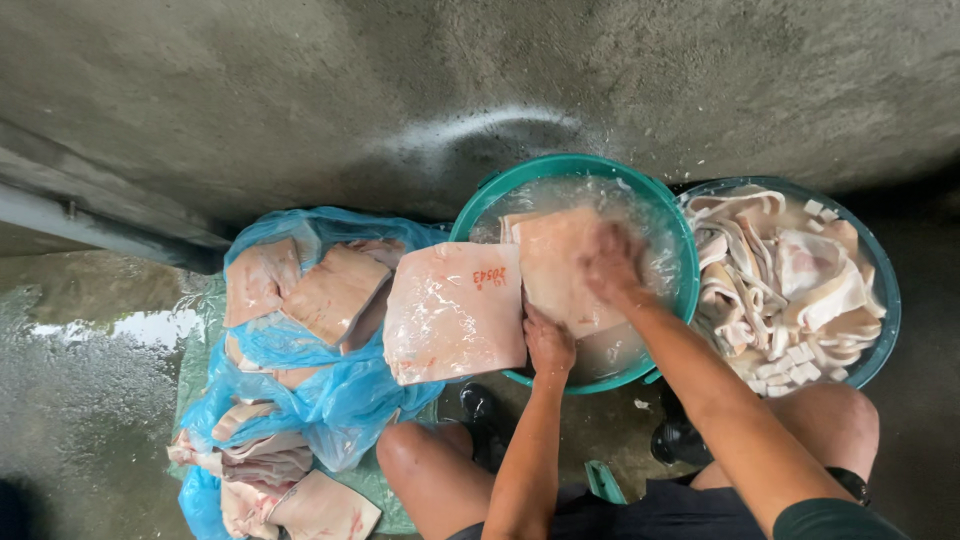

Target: The person washes and sorts pieces of raw animal skin by hand in buckets of water and then places them into blue plastic crates.

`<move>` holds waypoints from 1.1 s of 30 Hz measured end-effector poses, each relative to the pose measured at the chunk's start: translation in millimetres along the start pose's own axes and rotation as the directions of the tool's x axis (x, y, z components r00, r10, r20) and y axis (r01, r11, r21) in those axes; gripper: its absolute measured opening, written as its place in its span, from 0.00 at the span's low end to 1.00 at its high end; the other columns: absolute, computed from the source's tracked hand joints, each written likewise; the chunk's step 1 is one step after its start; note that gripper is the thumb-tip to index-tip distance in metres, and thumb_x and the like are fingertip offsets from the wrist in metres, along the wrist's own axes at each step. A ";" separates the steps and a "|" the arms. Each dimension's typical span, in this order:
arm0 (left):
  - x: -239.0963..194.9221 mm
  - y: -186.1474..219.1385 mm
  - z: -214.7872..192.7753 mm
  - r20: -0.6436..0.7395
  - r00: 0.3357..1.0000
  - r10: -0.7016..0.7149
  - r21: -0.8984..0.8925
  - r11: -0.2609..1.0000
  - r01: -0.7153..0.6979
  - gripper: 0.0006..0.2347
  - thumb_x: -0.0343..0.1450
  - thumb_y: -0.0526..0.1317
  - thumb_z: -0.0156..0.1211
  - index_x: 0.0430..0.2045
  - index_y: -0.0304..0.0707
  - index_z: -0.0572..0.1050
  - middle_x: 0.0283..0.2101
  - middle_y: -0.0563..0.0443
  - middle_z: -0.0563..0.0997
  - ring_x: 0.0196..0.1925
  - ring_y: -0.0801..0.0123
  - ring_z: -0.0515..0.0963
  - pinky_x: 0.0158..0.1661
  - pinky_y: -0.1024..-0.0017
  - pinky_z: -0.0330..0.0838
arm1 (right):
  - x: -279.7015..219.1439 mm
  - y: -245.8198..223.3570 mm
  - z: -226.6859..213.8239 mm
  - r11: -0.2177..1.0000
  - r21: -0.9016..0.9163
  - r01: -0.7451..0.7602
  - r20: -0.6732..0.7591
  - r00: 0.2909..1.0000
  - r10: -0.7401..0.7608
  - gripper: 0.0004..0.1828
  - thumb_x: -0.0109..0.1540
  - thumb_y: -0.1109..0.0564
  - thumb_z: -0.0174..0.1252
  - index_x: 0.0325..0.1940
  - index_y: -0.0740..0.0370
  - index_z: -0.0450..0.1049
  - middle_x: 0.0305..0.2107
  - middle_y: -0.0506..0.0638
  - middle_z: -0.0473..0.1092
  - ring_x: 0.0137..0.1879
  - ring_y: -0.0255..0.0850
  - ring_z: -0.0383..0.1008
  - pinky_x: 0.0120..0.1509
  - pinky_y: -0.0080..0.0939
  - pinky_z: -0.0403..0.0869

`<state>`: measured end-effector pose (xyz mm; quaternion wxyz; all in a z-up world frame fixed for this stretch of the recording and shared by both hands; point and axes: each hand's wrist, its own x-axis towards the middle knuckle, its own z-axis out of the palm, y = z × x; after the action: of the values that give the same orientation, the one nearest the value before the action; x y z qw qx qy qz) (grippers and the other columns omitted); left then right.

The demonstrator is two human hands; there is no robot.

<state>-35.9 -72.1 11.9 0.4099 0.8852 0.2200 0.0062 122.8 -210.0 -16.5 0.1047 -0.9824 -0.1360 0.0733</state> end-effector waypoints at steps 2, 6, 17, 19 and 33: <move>-1.5 9.7 -9.4 0.032 0.999 -0.012 -0.049 0.999 0.014 0.38 0.69 0.37 0.59 0.71 0.24 0.43 0.60 0.23 0.67 0.62 0.34 0.67 0.62 0.50 0.61 | -8.6 -10.6 8.9 0.967 -0.004 0.254 0.150 0.956 -0.251 0.38 0.67 0.41 0.51 0.74 0.66 0.54 0.67 0.66 0.50 0.72 0.62 0.50 0.70 0.63 0.50; -16.0 32.7 -40.4 0.218 0.975 0.041 0.069 0.996 -0.058 0.35 0.70 0.38 0.58 0.70 0.25 0.47 0.63 0.20 0.64 0.62 0.34 0.68 0.61 0.53 0.64 | 1.5 21.9 -7.4 0.997 0.057 0.057 0.208 0.976 -0.068 0.37 0.67 0.41 0.52 0.73 0.65 0.56 0.65 0.65 0.53 0.70 0.60 0.53 0.68 0.61 0.52; 1.2 16.1 -160.7 -0.053 0.998 -0.022 0.453 0.890 0.043 0.39 0.65 0.61 0.61 0.71 0.50 0.56 0.74 0.24 0.46 0.72 0.17 0.42 0.61 0.20 0.40 | 11.7 20.6 -10.9 0.996 0.063 -0.065 0.113 0.992 0.057 0.33 0.67 0.42 0.54 0.70 0.64 0.63 0.61 0.64 0.60 0.64 0.57 0.61 0.63 0.54 0.58; -1.5 11.7 -158.2 -0.097 0.994 0.046 0.461 0.887 0.004 0.37 0.67 0.61 0.59 0.71 0.49 0.56 0.74 0.23 0.46 0.73 0.16 0.43 0.60 0.20 0.40 | 3.8 19.0 -8.6 0.976 0.053 -0.209 0.031 0.978 0.208 0.33 0.67 0.42 0.55 0.70 0.64 0.64 0.60 0.64 0.62 0.63 0.57 0.62 0.62 0.53 0.60; 5.2 -3.3 -124.3 -0.225 0.967 0.118 0.505 0.863 0.012 0.28 0.69 0.56 0.54 0.65 0.51 0.66 0.73 0.30 0.54 0.75 0.28 0.47 0.63 0.22 0.38 | -13.5 0.3 -1.5 0.998 0.037 -0.050 0.027 0.998 0.049 0.29 0.67 0.43 0.57 0.66 0.62 0.73 0.54 0.62 0.71 0.56 0.52 0.72 0.55 0.45 0.67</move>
<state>-56.2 21.6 91.1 0.1344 0.9590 0.2392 0.0708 110.3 -214.3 -13.6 0.1197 -0.9823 -0.1117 0.0912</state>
